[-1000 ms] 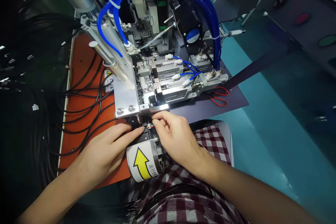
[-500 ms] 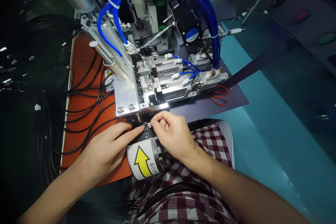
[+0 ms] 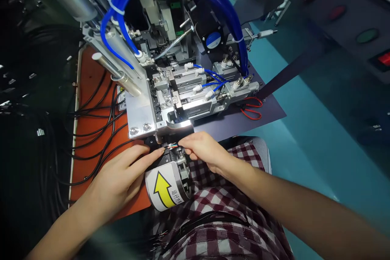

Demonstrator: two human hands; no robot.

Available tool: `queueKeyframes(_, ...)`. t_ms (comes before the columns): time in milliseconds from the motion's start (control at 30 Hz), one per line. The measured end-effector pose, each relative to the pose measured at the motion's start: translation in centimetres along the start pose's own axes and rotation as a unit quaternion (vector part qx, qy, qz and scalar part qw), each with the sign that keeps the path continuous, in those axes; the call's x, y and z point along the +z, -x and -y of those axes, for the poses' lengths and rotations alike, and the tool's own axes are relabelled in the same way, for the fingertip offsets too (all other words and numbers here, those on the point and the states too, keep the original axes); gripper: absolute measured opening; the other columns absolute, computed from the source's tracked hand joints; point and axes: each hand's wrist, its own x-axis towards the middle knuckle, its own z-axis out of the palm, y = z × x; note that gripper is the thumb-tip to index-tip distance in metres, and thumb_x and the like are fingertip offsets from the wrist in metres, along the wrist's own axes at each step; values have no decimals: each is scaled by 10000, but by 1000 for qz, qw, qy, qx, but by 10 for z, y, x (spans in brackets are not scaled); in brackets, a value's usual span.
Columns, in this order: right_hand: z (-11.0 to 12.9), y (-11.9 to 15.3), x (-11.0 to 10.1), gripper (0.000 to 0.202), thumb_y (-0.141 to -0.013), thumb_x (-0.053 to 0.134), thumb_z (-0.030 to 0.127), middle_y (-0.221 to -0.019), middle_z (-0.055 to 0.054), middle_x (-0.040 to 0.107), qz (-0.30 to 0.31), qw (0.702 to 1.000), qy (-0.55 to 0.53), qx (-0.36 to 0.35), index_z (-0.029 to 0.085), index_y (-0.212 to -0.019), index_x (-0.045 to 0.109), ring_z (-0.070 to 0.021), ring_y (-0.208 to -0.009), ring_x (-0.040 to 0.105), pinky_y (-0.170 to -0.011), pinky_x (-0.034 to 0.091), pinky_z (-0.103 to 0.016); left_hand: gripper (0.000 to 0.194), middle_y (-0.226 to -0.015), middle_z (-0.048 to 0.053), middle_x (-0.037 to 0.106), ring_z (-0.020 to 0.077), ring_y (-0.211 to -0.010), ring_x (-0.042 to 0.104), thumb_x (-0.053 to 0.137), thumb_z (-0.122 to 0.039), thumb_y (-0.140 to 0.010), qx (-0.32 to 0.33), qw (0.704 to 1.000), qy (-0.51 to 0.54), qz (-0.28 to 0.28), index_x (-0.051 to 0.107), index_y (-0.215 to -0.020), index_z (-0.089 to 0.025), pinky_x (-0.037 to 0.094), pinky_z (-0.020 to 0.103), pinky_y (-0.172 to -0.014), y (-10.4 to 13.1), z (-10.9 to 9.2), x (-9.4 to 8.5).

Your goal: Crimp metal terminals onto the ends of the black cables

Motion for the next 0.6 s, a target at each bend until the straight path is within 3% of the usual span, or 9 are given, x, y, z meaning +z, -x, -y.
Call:
queueKeyframes(67,-10,0,-1,179,-788,591,289,-560,49,507,-54,997,-53,-30,135,-696,598,-43,-429,368,-458,267,-203,356,-940,109,615,188,-784,599,393,-34,-875,2,1000,3,7,600,-1159,-94,523,278,-635,0,0,0)
queueKeyframes(133,-18,2,1,204,-818,566,335,-642,32,563,-44,994,-66,-77,141,-787,618,-48,-432,415,-454,301,-208,369,-964,112,625,191,-796,603,394,-31,-871,3,1000,5,16,593,-1175,-97,530,285,-647,0,1,0)
queueKeyframes(267,-16,6,10,193,-834,568,315,-607,44,561,-27,991,-35,-123,151,-734,580,-62,-447,464,-494,374,-219,376,-978,112,639,189,-796,609,386,-42,-876,-2,1000,2,31,582,-1192,-100,537,278,-643,-4,1,-4)
queueKeyframes(467,-2,3,11,168,-819,560,199,-497,72,506,1,995,-28,-100,154,-658,550,-66,-443,457,-518,396,-218,376,-953,111,644,193,-812,620,372,-28,-875,12,999,-11,31,583,-1178,-99,545,275,-645,-8,-2,-7)
queueKeyframes(600,-1,5,8,140,-826,551,200,-556,54,538,1,991,49,-124,158,-692,551,-80,-464,506,-513,407,-224,376,-984,106,639,185,-845,619,386,0,-872,13,1000,-14,22,578,-1176,-109,543,270,-677,-4,2,-5)
